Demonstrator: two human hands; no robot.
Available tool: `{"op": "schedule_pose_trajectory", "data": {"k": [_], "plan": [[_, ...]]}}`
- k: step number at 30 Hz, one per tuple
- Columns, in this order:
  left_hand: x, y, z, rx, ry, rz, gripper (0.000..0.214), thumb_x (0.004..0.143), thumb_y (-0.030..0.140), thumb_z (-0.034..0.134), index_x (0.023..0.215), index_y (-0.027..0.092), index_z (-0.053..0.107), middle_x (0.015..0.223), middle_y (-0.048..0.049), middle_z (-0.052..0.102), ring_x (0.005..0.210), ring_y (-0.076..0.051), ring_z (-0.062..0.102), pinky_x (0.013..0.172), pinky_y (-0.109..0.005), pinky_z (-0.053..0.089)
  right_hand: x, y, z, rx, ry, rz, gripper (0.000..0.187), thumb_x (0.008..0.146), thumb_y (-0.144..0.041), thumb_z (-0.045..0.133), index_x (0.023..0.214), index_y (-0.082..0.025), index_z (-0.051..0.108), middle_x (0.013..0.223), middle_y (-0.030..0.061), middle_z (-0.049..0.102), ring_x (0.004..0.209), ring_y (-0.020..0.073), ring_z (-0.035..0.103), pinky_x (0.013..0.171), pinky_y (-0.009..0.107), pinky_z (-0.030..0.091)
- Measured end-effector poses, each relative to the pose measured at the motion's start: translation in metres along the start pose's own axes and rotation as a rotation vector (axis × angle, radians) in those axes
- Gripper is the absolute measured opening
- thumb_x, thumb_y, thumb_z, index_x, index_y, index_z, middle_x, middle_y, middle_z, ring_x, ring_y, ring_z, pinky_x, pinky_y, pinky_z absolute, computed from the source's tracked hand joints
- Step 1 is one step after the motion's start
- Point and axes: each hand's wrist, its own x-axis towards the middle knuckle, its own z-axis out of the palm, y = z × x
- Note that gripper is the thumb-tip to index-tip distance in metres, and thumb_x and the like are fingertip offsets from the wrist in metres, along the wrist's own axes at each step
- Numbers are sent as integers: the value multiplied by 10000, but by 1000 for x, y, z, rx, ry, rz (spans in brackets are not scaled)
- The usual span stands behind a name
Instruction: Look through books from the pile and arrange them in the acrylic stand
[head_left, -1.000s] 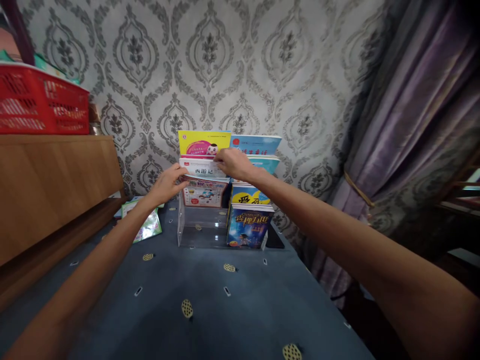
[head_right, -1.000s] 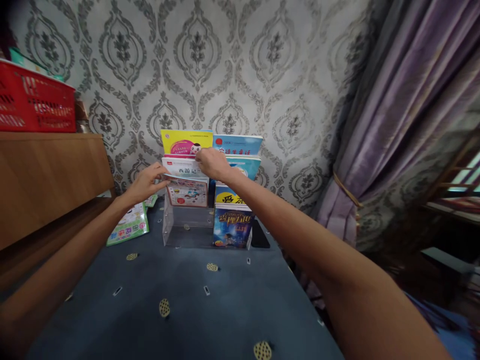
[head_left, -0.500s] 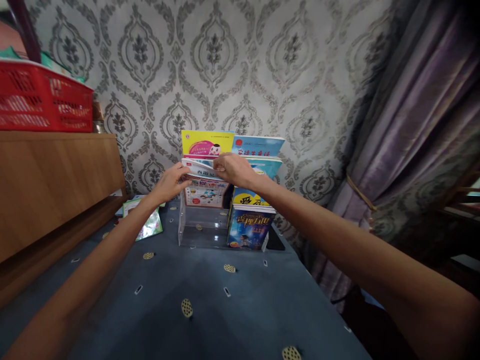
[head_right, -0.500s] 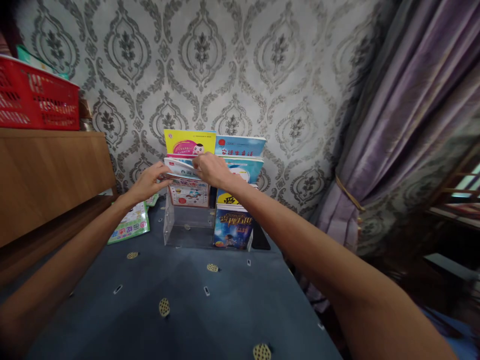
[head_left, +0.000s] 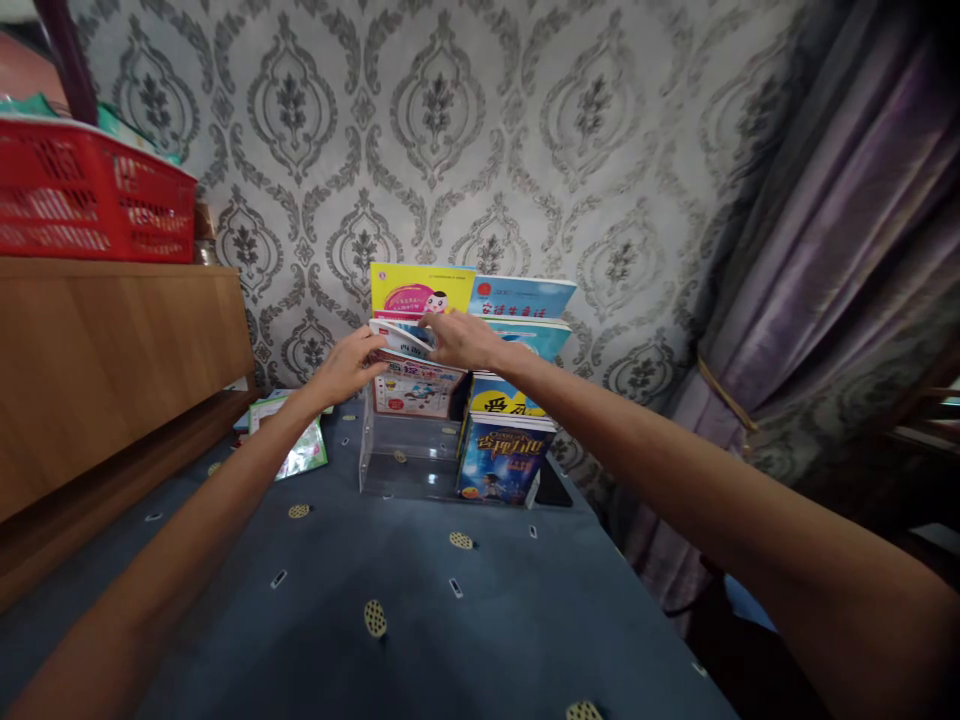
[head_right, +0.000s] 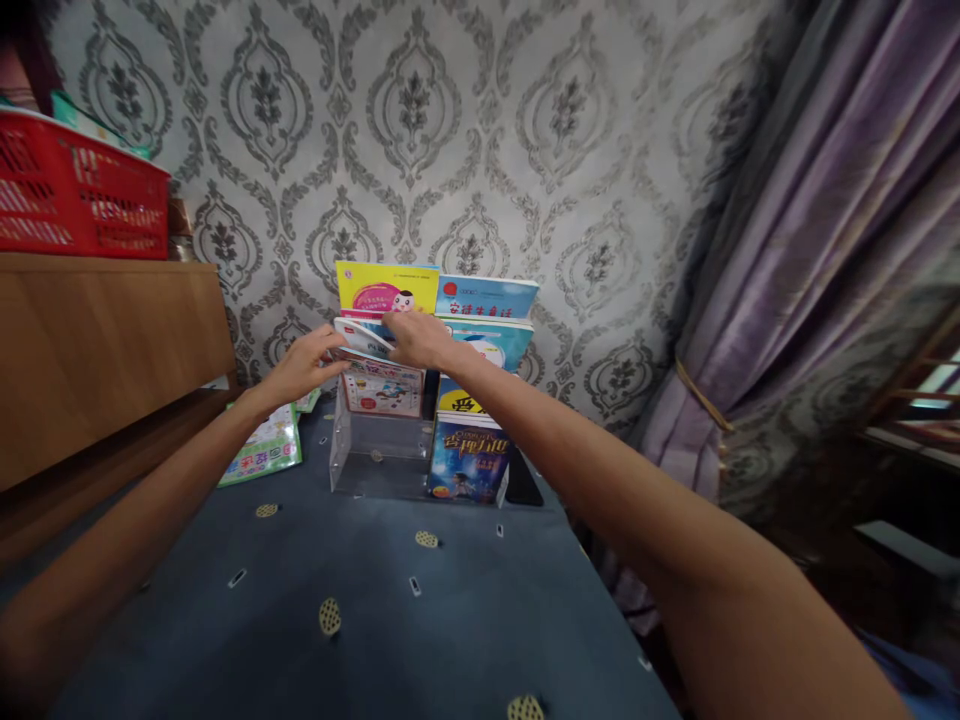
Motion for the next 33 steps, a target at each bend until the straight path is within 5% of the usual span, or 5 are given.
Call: {"op": "schedule_pose_trajectory", "data": {"k": [8, 18, 24, 28, 33], "plan": [[0, -1, 1, 8, 11, -15, 105, 836, 230, 582, 928, 200, 620, 908, -30, 534, 857, -208, 564, 757, -309, 464, 2, -6, -8, -120, -26, 19, 228, 838, -202, 618, 1033, -207, 736, 1107, 136, 736, 1034, 301, 664, 719, 331, 463], [1, -3, 3, 9, 20, -29, 89, 821, 243, 601, 897, 200, 619, 896, -26, 529, 846, -212, 561, 750, -316, 466, 19, -11, 6, -140, -44, -4, 283, 955, -301, 520, 1132, -164, 693, 1162, 177, 723, 1047, 301, 674, 769, 345, 473], [4, -2, 1, 38, 10, -24, 116, 846, 250, 586, 941, 200, 632, 930, -40, 553, 870, -225, 570, 777, -333, 467, 27, -7, 7, -115, 71, -1, 298, 964, -309, 479, 1112, -169, 696, 1103, 190, 730, 1006, 326, 667, 744, 368, 458], [4, -4, 1, 81, -2, -38, 124, 875, 247, 579, 969, 193, 640, 913, -50, 565, 879, -239, 575, 798, -349, 470, 41, 5, -14, -55, 228, -5, 299, 968, -338, 466, 1095, -179, 685, 1060, 149, 727, 997, 308, 647, 806, 381, 458], [7, -2, 3, 156, 2, -48, 196, 891, 232, 578, 1076, 200, 634, 1010, -68, 600, 955, -257, 582, 849, -364, 469, 37, 15, -76, 26, 417, -11, 296, 980, -375, 489, 1048, -147, 665, 1002, 115, 722, 999, 259, 624, 880, 391, 456]]}}
